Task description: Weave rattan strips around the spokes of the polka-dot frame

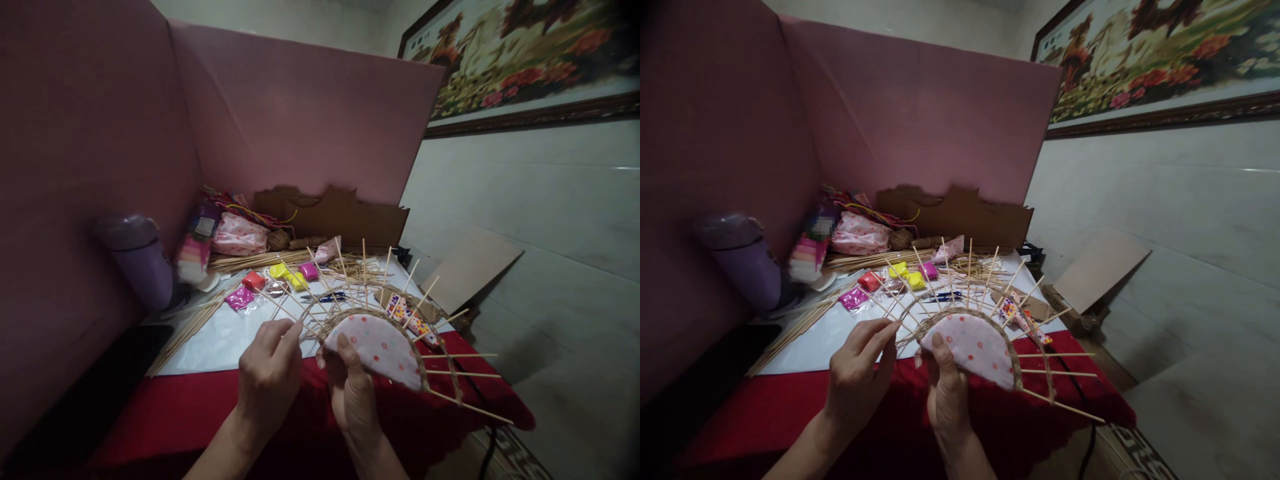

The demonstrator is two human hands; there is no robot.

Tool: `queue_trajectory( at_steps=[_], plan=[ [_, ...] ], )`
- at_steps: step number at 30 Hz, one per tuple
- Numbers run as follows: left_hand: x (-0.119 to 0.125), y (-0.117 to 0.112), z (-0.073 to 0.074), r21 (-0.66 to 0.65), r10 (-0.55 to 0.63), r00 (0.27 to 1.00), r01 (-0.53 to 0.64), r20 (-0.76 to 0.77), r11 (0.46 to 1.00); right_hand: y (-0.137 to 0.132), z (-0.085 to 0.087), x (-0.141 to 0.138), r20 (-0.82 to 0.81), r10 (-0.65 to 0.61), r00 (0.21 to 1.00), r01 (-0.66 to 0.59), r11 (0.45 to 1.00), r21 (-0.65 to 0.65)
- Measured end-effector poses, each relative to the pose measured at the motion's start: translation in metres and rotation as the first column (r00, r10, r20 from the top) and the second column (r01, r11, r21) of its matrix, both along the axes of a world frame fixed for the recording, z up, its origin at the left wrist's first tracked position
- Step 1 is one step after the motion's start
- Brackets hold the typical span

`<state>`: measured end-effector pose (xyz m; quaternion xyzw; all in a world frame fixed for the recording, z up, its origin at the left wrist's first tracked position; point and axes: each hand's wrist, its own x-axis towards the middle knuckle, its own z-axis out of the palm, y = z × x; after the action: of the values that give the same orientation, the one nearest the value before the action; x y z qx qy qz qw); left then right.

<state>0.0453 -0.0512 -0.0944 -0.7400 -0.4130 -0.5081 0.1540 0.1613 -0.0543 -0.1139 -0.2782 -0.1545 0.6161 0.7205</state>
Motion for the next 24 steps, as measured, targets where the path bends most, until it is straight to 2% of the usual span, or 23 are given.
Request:
queue_trajectory(
  at_steps=[3, 6, 13, 20, 24],
  plan=[
    [-0.0007, -0.0004, -0.0025, 0.038, 0.083, 0.995, -0.081, -0.057, 0.996, -0.0003, -0.0013, 0.0000, -0.013, 0.010, 1.000, -0.010, 1.000, 0.012],
    [-0.0007, -0.0007, -0.0051, 0.044, 0.103, 0.993, -0.101, -0.056, 0.994, -0.0005, -0.0014, -0.0003, -0.021, 0.004, 1.000, -0.003, 1.000, 0.021],
    [-0.0016, -0.0007, -0.0062, 0.021, 0.013, 0.997, -0.011, -0.072, 1.000, 0.0002, -0.0016, -0.0001, -0.050, 0.003, 0.999, -0.004, 1.000, -0.022],
    [-0.0014, 0.0003, -0.0013, -0.024, -0.017, 1.000, 0.017, -0.022, 1.000, 0.0001, -0.0033, -0.0003, -0.041, 0.015, 0.999, -0.015, 1.000, -0.006],
    [-0.0038, 0.0007, 0.0027, -0.033, -0.012, 0.997, 0.010, -0.080, 0.999, -0.0003, -0.0012, -0.0007, -0.032, 0.003, 0.999, -0.003, 1.000, -0.013]
  ],
)
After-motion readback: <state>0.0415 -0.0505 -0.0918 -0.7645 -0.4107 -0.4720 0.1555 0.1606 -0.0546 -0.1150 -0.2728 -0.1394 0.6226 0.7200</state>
